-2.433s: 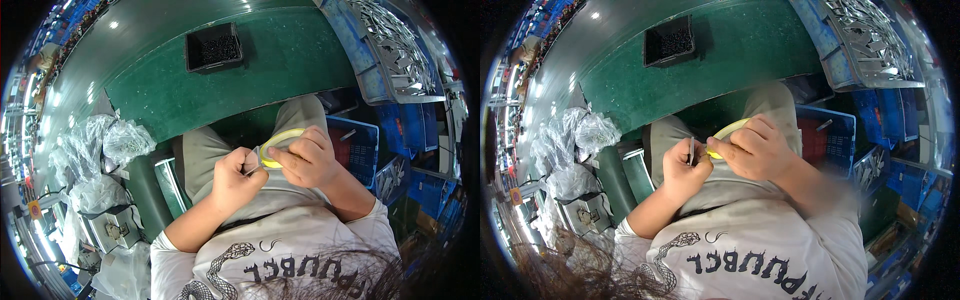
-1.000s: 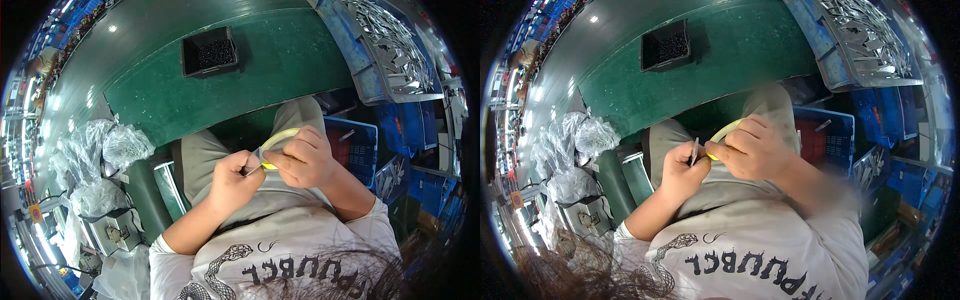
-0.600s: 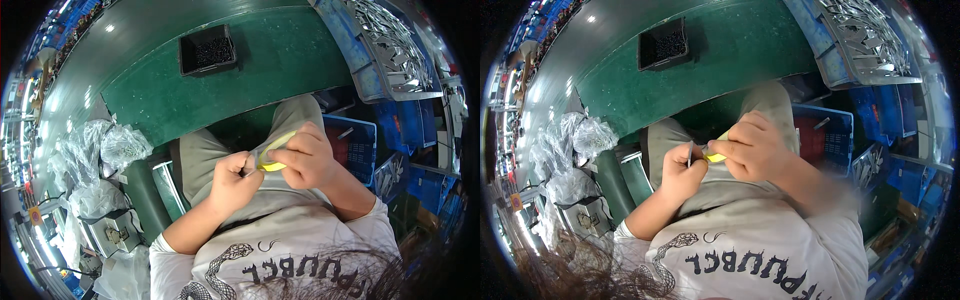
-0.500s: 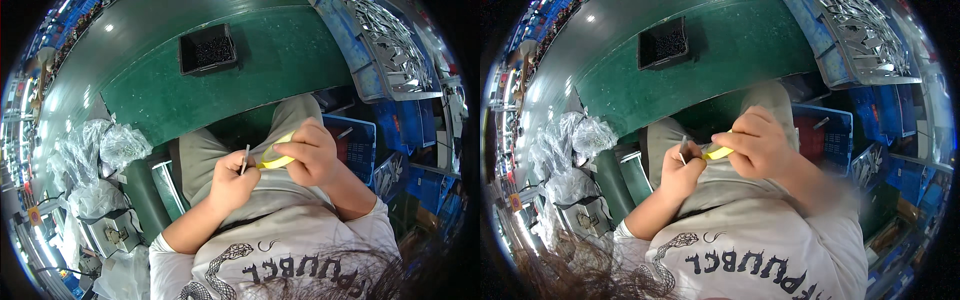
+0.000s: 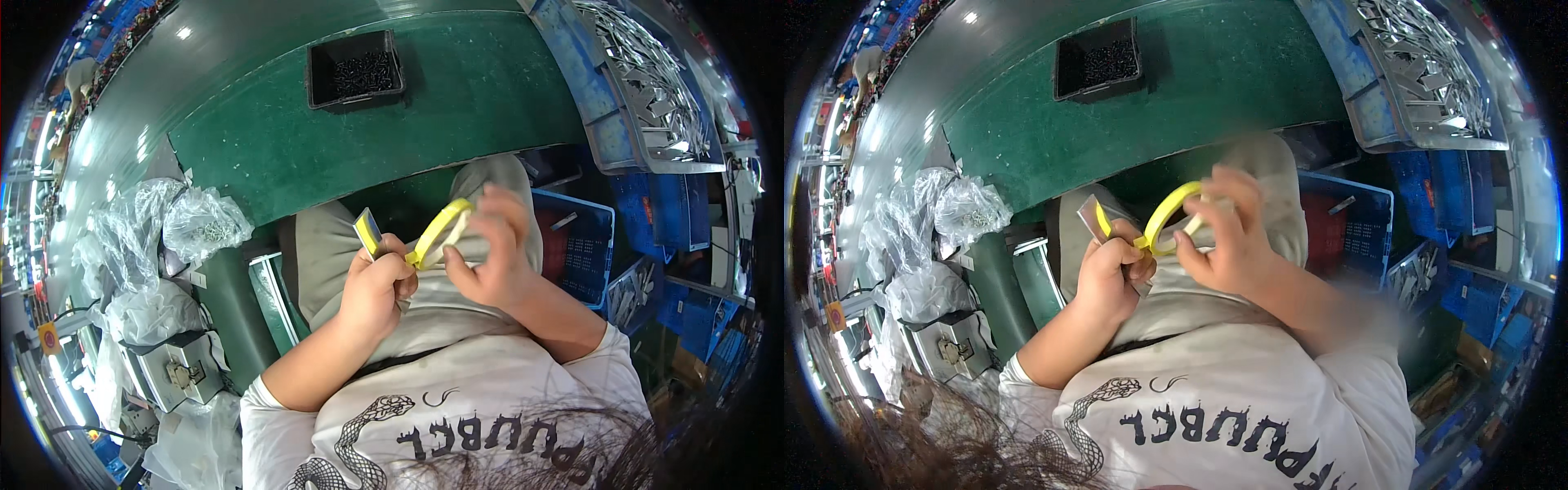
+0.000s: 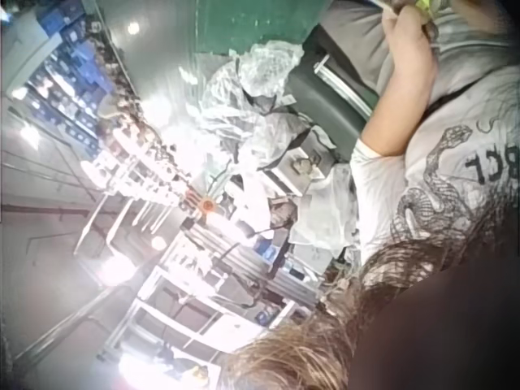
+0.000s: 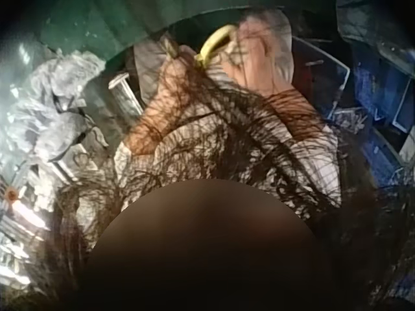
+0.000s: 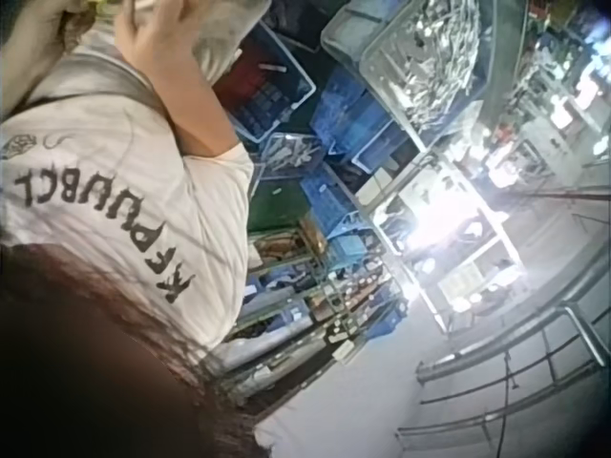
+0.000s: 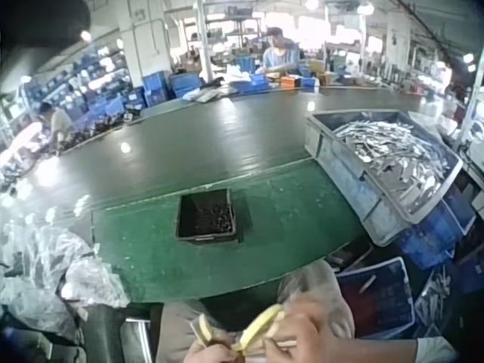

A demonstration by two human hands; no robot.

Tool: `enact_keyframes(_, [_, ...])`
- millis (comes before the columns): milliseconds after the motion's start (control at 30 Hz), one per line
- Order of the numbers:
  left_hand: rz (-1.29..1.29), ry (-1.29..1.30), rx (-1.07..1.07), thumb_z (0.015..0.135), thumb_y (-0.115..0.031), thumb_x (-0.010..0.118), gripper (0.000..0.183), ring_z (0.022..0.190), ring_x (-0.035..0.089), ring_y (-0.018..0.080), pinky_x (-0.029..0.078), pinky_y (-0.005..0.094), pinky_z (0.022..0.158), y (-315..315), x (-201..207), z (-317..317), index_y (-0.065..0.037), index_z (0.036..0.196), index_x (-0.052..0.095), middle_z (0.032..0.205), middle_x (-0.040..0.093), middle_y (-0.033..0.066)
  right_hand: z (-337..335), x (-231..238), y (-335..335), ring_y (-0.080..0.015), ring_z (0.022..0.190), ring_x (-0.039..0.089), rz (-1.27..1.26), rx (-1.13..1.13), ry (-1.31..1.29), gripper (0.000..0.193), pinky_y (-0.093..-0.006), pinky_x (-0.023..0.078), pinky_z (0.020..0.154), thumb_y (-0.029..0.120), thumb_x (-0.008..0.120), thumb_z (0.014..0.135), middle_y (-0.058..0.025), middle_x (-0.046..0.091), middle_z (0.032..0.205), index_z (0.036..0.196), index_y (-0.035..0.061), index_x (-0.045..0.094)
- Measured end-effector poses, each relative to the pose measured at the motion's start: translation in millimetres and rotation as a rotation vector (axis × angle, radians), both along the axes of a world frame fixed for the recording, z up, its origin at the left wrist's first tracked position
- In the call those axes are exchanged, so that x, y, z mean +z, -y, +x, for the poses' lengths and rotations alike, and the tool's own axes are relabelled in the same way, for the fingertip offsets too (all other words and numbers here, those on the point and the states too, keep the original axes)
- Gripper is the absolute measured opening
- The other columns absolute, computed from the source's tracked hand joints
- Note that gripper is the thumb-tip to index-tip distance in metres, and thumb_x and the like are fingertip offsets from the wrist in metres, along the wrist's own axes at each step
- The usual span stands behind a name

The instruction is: Manually applying yellow tape to small metal components at a factory workbench.

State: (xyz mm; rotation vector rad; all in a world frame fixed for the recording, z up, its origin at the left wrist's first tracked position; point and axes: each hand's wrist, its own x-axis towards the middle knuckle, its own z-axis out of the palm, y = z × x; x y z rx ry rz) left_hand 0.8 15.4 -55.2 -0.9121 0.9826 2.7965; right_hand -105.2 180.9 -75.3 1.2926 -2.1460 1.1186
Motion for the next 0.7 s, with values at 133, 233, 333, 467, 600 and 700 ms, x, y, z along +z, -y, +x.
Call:
enact_keyframes(133, [-0.020, -0.066, 0.025, 0.077, 0.002, 0.051, 0.009, 0.053, 0.042, 0.0135, 0.034, 0.0285, 0.052, -2, 2, -1, -0.005, 0.073, 0.051, 0.062, 0.049, 0.0046, 9, -8, -2, -0.0309, 0.087, 0.059, 0.043, 0.222, -0.045, 0.053, -0.0396, 0.051, 0.072, 0.010, 0.082, 0.069, -0.0124, 0.055, 0.105, 0.108, 0.0078, 0.047])
enact_keyframes(233, [-0.093, -0.074, 0.010, 0.077, 0.003, 0.051, 0.010, 0.054, 0.042, 0.0123, 0.033, 0.0270, 0.052, -4, 3, -1, -0.005, 0.072, 0.051, 0.063, 0.050, 0.0039, 8, -12, 6, -0.0332, 0.085, 0.063, 0.034, 0.260, 0.065, 0.057, -0.0410, 0.053, 0.071, 0.013, 0.082, 0.073, -0.0147, 0.061, 0.107, 0.118, 0.0081, 0.048])
enact_keyframes(333, [-0.151, -0.077, -0.007, 0.077, 0.003, 0.051, 0.011, 0.054, 0.042, 0.0113, 0.033, 0.0261, 0.052, -6, 3, 0, -0.005, 0.071, 0.050, 0.064, 0.051, 0.0035, 8, -17, 9, -0.0342, 0.093, 0.067, 0.023, 0.313, 0.143, 0.065, -0.0413, 0.055, 0.074, 0.012, 0.079, 0.077, -0.0175, 0.064, 0.117, 0.132, 0.0102, 0.045])
enact_keyframes(467, [-0.176, -0.113, -0.014, 0.078, 0.003, 0.052, 0.013, 0.055, 0.042, 0.0111, 0.033, 0.0259, 0.053, -4, -1, 0, -0.006, 0.069, 0.049, 0.064, 0.051, 0.0035, 9, -5, 13, -0.0321, 0.089, 0.069, 0.110, 0.436, 0.388, 0.054, -0.0394, 0.056, 0.073, 0.008, 0.075, 0.079, -0.0130, 0.068, 0.108, 0.128, 0.0085, 0.052])
enact_keyframes(600, [-0.131, -0.029, 0.010, 0.078, 0.002, 0.052, 0.013, 0.056, 0.044, 0.0115, 0.034, 0.0263, 0.054, -5, 3, -3, -0.007, 0.069, 0.049, 0.065, 0.052, 0.0036, 13, 10, 15, -0.0302, 0.088, 0.069, 0.193, 0.348, 0.669, 0.043, -0.0376, 0.056, 0.074, 0.003, 0.071, 0.080, -0.0129, 0.069, 0.099, 0.121, 0.0056, 0.060])
enact_keyframes(700, [-0.104, -0.028, -0.066, 0.080, 0.000, 0.055, 0.008, 0.059, 0.045, 0.0114, 0.036, 0.0260, 0.055, -3, -6, -2, -0.007, 0.076, 0.053, 0.069, 0.053, 0.0030, 9, 8, 15, -0.0280, 0.085, 0.069, 0.169, 0.348, 0.850, 0.046, -0.0361, 0.055, 0.073, 0.000, 0.070, 0.078, -0.0133, 0.068, 0.094, 0.122, 0.0057, 0.059])
